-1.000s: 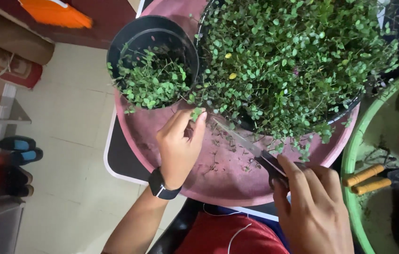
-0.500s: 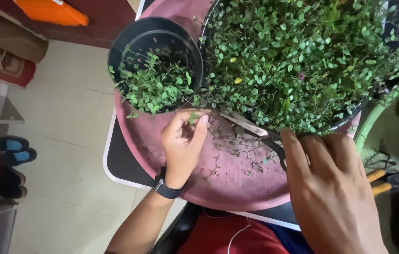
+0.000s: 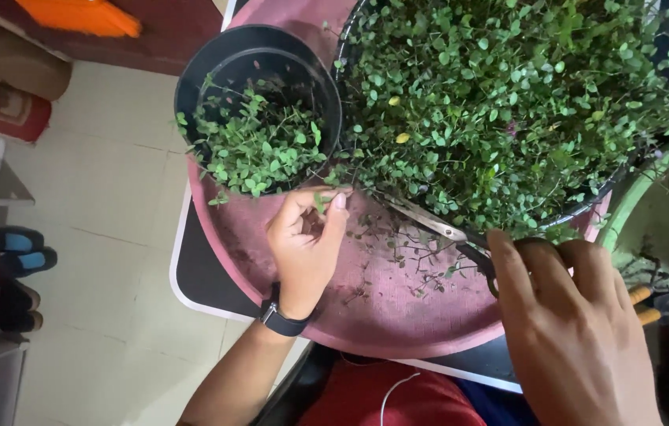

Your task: Transplanting small seedlings from a large tray into a smaller pot using tweezers and scissors for precision.

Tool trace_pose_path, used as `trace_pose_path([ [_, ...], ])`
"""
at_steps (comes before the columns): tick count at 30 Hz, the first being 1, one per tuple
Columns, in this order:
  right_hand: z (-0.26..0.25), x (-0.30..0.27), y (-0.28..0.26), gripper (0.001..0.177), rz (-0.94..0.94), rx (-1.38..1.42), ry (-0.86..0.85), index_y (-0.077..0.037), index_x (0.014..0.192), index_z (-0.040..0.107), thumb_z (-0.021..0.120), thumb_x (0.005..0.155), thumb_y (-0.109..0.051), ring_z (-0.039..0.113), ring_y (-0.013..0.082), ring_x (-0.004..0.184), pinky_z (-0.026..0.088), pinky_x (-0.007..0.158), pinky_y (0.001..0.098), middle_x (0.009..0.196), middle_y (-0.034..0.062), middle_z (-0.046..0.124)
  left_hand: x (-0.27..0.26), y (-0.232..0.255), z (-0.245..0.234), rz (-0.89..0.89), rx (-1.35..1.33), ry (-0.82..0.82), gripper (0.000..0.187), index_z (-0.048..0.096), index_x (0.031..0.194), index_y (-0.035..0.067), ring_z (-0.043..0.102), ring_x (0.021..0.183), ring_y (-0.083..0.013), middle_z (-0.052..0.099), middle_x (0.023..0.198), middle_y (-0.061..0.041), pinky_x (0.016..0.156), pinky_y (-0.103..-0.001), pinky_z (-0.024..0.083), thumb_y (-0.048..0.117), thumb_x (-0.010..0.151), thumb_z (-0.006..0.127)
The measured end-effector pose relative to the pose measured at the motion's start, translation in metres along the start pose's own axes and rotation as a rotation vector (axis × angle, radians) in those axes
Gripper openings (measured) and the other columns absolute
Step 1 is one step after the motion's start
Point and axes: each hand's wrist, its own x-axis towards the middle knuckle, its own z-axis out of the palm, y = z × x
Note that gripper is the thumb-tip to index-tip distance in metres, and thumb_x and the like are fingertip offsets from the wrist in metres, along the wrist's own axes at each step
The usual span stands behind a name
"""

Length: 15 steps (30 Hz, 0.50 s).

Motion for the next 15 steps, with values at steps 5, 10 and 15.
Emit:
trace_pose_path([
  [5,-0.012,-0.004,-0.001,0.047,0.018,-0.029,-0.003,-0.018,0.142,0.062,0.064,0.095,-0.024,0.060,0.0272,0.104,0.057,0.092,0.0394,0.112,0.0020,0.068,-0.003,0.000,0.001,0.051,-0.031,-0.037,0.008,0.060,0.094,0.003,0.073,0.086,-0.0159,0.075,0.099,-0.014,0.065,-0.022,0.054,0.001,0.096,0.067],
  [10,-0.025,-0.016,-0.005,0.040,0.057,-0.110,0.027,-0.026,0.140,0.066,0.067,0.103,-0.038,0.063,0.0247,0.103,0.060,0.083,0.0365,0.113,-0.0046,0.071,-0.007,0.006,0.002,0.117,-0.060,-0.084,0.013,0.052,0.091,0.003,0.076,0.104,-0.0267,0.074,0.106,-0.021,0.079,-0.028,0.062,-0.001,0.097,0.063],
  [15,-0.022,0.000,-0.011,0.037,-0.043,-0.108,0.094,-0.020,0.136,0.066,0.060,0.100,-0.021,0.062,0.0240,0.104,0.060,0.083,0.0360,0.110,-0.0010,0.068,-0.008,0.003,0.001,0.146,0.046,-0.057,0.013,0.054,0.089,0.003,0.071,0.088,-0.0172,0.072,0.108,-0.017,0.060,-0.021,0.049,0.003,0.097,0.064],
])
